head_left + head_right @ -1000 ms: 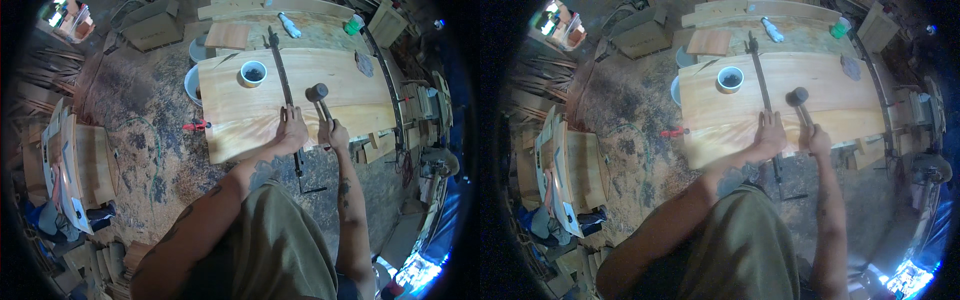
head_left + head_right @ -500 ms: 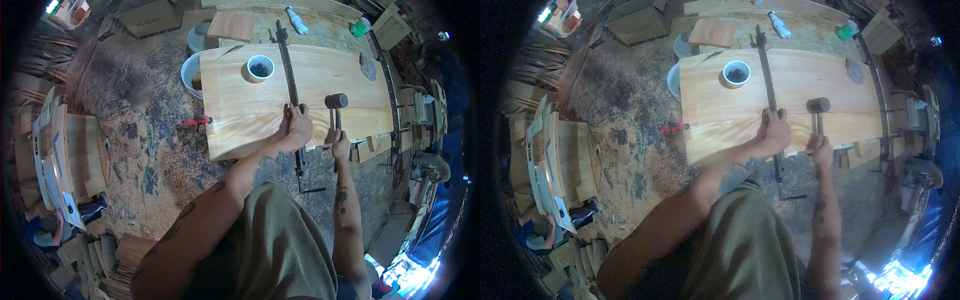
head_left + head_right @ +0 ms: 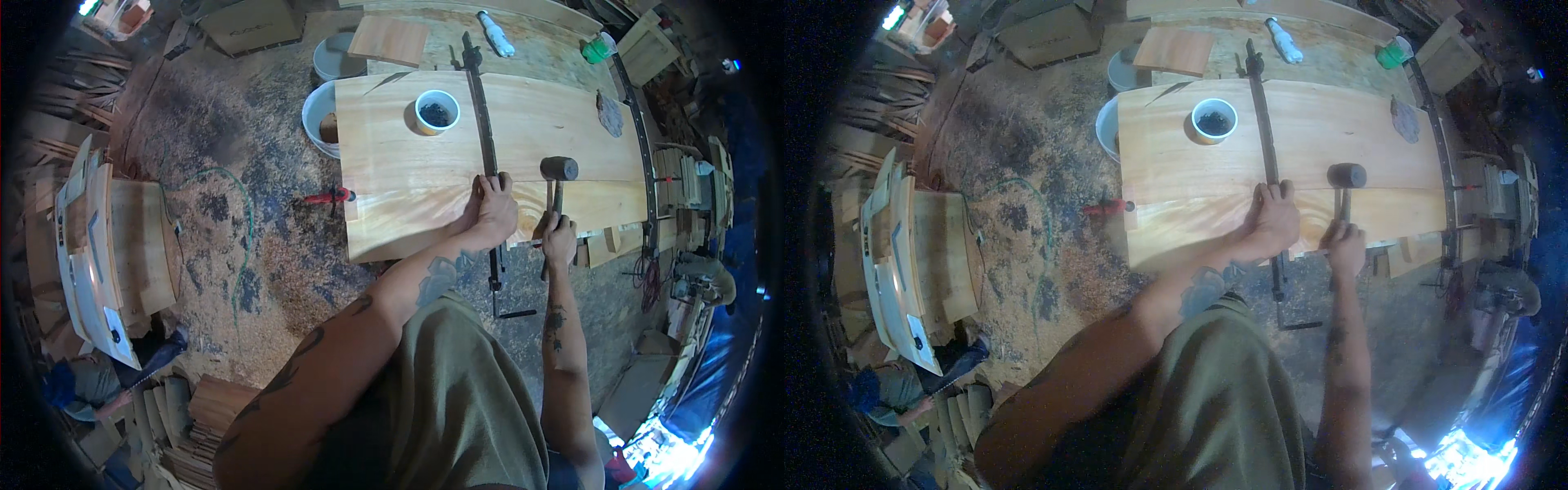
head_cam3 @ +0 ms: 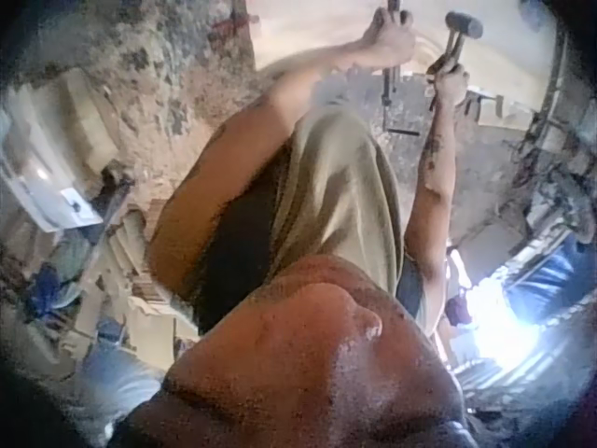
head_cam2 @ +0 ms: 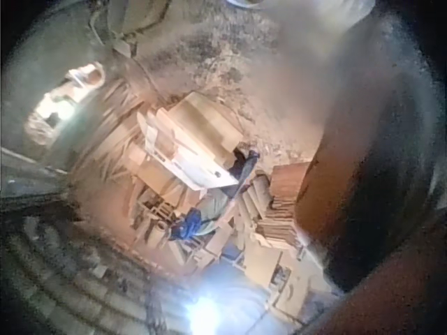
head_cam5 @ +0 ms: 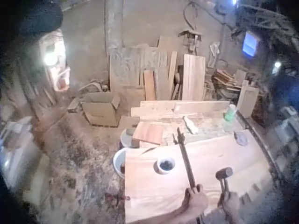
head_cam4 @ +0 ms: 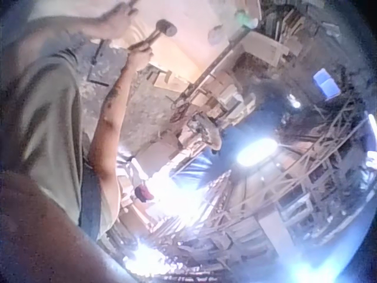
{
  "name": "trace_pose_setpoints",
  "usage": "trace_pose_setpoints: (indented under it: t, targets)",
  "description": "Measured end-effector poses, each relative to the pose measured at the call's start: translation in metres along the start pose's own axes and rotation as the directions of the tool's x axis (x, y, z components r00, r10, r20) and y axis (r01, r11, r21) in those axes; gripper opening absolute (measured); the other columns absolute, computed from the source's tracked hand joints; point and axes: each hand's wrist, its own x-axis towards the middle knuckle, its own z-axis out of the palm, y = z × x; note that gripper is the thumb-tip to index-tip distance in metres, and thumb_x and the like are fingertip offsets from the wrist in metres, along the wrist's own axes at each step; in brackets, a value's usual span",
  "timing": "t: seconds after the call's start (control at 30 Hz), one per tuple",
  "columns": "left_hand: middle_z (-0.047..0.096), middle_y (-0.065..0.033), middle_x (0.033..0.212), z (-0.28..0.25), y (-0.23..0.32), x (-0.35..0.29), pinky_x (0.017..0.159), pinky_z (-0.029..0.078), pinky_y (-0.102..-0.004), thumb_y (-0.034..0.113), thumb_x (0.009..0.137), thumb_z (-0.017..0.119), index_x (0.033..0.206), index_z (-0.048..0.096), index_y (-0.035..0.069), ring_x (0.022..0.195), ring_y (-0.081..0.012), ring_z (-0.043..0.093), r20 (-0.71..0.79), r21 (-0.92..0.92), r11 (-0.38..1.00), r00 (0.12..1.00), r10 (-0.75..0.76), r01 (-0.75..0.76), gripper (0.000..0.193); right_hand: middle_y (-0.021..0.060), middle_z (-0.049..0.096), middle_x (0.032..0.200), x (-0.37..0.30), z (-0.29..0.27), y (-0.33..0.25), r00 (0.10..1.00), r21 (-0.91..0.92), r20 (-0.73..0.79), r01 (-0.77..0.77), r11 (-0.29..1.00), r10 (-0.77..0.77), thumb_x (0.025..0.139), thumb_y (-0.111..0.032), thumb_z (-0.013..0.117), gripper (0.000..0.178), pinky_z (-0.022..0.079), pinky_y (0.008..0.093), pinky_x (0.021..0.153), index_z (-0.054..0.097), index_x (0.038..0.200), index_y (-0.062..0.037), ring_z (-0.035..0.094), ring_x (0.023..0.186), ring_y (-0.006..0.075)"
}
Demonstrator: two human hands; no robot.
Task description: The person is assembling and clamping pieces of wood to create a larger board or structure.
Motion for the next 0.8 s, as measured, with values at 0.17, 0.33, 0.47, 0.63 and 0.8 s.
trace_pose_setpoints:
  t: [0.17, 0.33, 0.47, 0.63, 0.8]
  targets:
    - [0.049, -0.0221, 0.146, -0.010, -0.035, -0.043, 0.100, 0.043, -0.0507, 0.035, 0.097, 0.057, 0.114, 0.078, 0.008, 0.122, -0.0330, 0.055, -0.587, -0.232, 0.963, 0.809, -0.027, -0.136, 0.038, 0.0249, 0.057, 0.133, -0.006, -0.019, -0.031, 0.920, -0.162, -0.366, 0.082, 0.983, -0.137, 0.101, -0.041, 0.059, 0.053, 0.050, 0.0506, 0.098, 0.055, 0.135, -0.0001, 0.058, 0.122, 0.0433]
    - [0.072, -0.0026, 0.088, 0.005, -0.118, -0.177, 0.085, 0.047, -0.0431, 0.014, 0.078, 0.079, 0.085, 0.072, 0.012, 0.083, -0.0251, 0.066, -0.637, -0.621, 0.748, 0.706, -0.309, -0.234, 0.011, 0.0237, 0.059, 0.133, -0.017, -0.084, -0.123, 0.594, 0.211, -0.471, 0.793, 0.571, -0.652, 0.090, -0.025, 0.077, 0.055, 0.049, 0.0484, 0.101, 0.054, 0.133, 0.0015, 0.059, 0.120, 0.0415]
    - [0.058, -0.0211, 0.117, 0.059, -0.205, -0.238, 0.093, 0.045, -0.0506, 0.025, 0.074, 0.090, 0.121, 0.060, 0.003, 0.105, -0.0382, 0.057, -0.816, -0.489, 0.847, 0.234, -0.529, 0.209, 0.060, 0.0190, 0.062, 0.135, -0.056, -0.114, -0.254, 0.083, 0.336, -0.259, 0.942, -0.010, -0.962, 0.087, -0.038, 0.078, 0.061, 0.048, 0.0484, 0.108, 0.059, 0.135, -0.0047, 0.060, 0.124, 0.0380]
    - [0.049, -0.0278, 0.142, -0.024, -0.274, -0.222, 0.106, 0.041, -0.0537, 0.039, 0.072, 0.092, 0.140, 0.050, -0.002, 0.127, -0.0456, 0.051, -0.702, -0.362, 0.923, 0.613, -0.363, 0.133, 0.089, 0.0111, 0.062, 0.126, -0.064, -0.059, -0.358, -0.357, 0.114, -0.340, 0.902, -0.415, -0.870, 0.094, -0.041, 0.063, 0.047, 0.046, 0.0442, 0.106, 0.059, 0.129, -0.0108, 0.060, 0.120, 0.0305]
    - [0.075, -0.0128, 0.086, -0.049, -0.276, -0.195, 0.067, 0.055, -0.0355, 0.022, 0.075, 0.089, 0.092, 0.078, 0.004, 0.074, -0.0286, 0.073, -0.307, -0.675, 0.732, 0.867, -0.393, 0.093, 0.027, 0.0047, 0.067, 0.104, -0.050, -0.051, -0.379, -0.434, 0.211, -0.222, 0.853, -0.478, -0.873, 0.091, -0.039, 0.067, 0.030, 0.049, 0.0418, 0.095, 0.065, 0.110, -0.0146, 0.065, 0.104, 0.0255]
